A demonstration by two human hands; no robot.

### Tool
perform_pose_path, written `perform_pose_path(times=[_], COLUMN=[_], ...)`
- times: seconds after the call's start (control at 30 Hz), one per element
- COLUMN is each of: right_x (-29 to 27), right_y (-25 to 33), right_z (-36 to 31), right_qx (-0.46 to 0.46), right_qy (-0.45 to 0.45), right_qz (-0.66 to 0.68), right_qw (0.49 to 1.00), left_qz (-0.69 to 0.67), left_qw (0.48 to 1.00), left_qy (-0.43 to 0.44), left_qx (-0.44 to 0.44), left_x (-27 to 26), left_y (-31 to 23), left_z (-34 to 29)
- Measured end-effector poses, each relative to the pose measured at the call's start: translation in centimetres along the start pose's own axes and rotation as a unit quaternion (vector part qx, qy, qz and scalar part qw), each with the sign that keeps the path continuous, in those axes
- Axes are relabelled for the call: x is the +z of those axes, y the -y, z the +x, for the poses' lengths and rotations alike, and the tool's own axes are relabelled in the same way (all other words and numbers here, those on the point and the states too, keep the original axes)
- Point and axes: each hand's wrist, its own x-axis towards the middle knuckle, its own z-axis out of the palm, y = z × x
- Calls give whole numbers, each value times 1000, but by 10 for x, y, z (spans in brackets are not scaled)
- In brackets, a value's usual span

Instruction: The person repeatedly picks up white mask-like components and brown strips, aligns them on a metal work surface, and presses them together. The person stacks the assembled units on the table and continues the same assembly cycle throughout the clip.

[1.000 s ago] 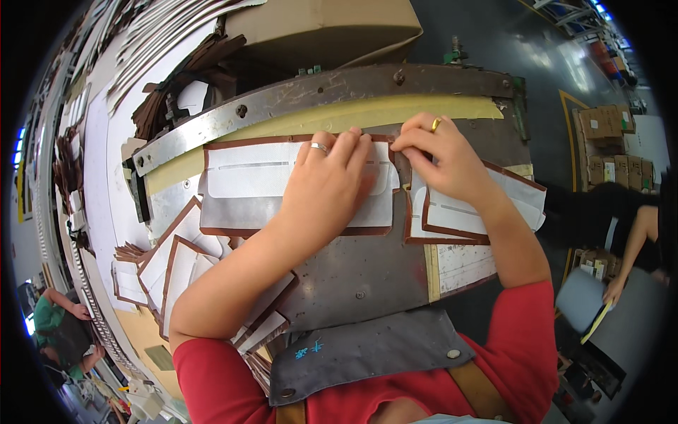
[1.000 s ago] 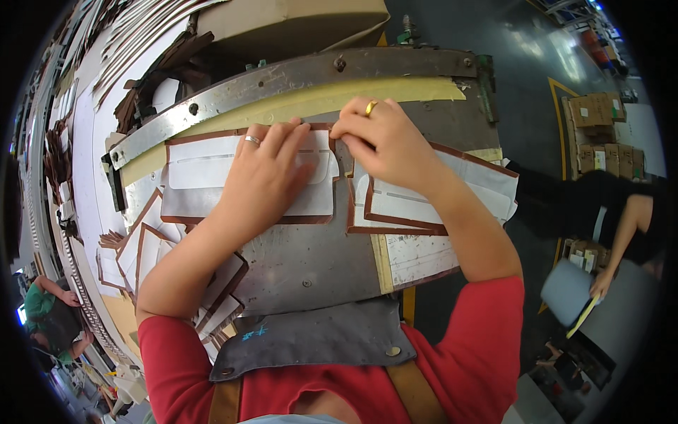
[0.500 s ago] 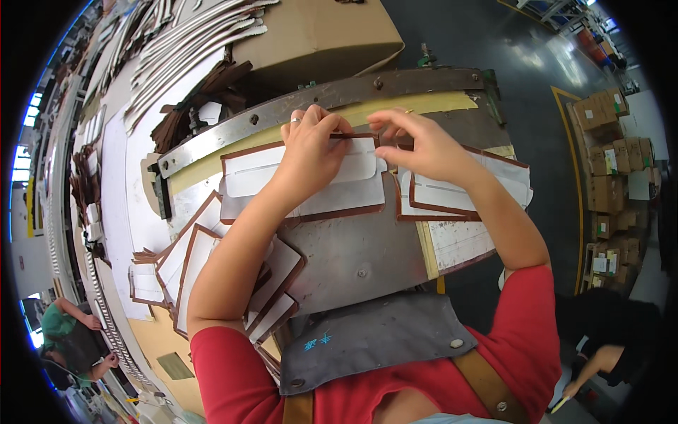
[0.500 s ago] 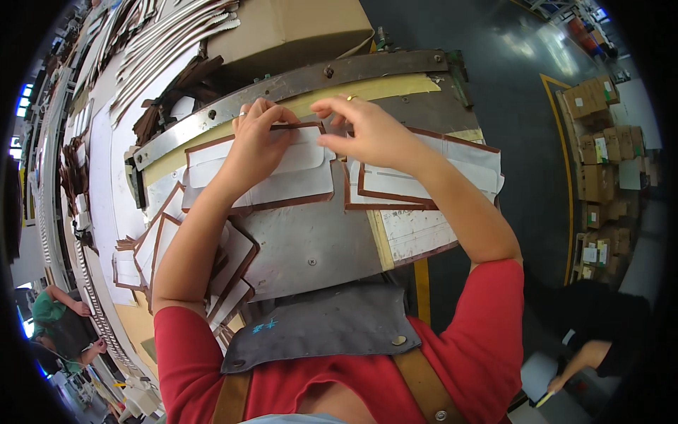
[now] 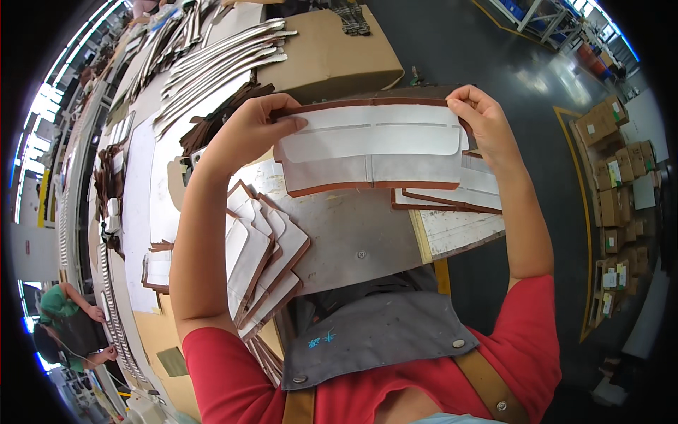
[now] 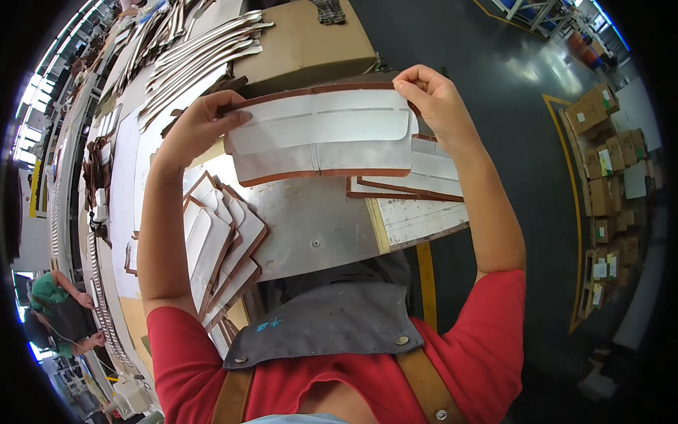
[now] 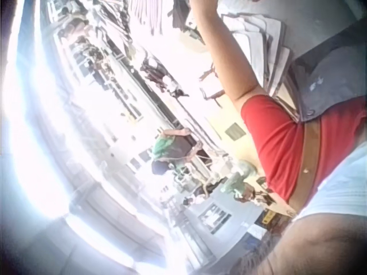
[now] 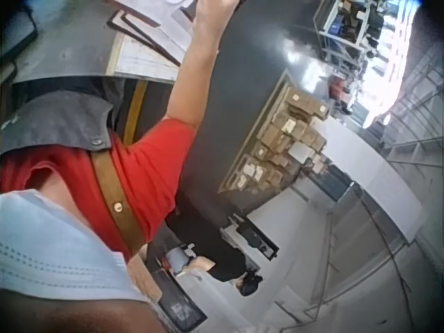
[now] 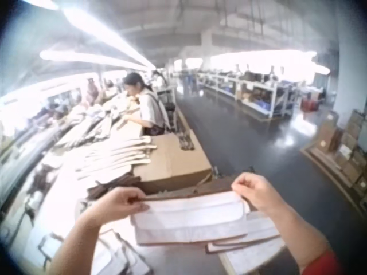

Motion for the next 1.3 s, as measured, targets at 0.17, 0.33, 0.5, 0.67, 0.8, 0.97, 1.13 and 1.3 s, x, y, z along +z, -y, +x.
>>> perform_pose_path(times=[0.17,0.33,0.5,0.67,0.8,0.97,1.13,1.3], right_x=[-12,-16,42,79,140,161,123,115], right_y=[4,15,34,11,-35,-30,-54,-78], right_z=[-11,-18,-24,1,-17,-59,-1,20], right_qx=[43,8,-104,-33,124,287,-203,-278], right_qy=[25,66,118,-30,-99,278,78,140], right_qz=[22,-165,-226,121,336,90,-368,-488], right_qw=[999,984,961,992,928,912,904,815], left_qz=[-195,-162,12,304,431,436,441,480], left_qw=[980,985,972,773,818,895,893,861], left_qy=[-21,-61,-143,-447,-321,-85,-52,-167], left_qx=[-13,-1,187,332,204,-46,-76,-13], left_x=[7,18,28,25,51,66,56,75], left_y=[2,-14,-31,-52,0,88,79,118], left_z=[-8,-19,-17,-22,-43,-62,-54,-47])
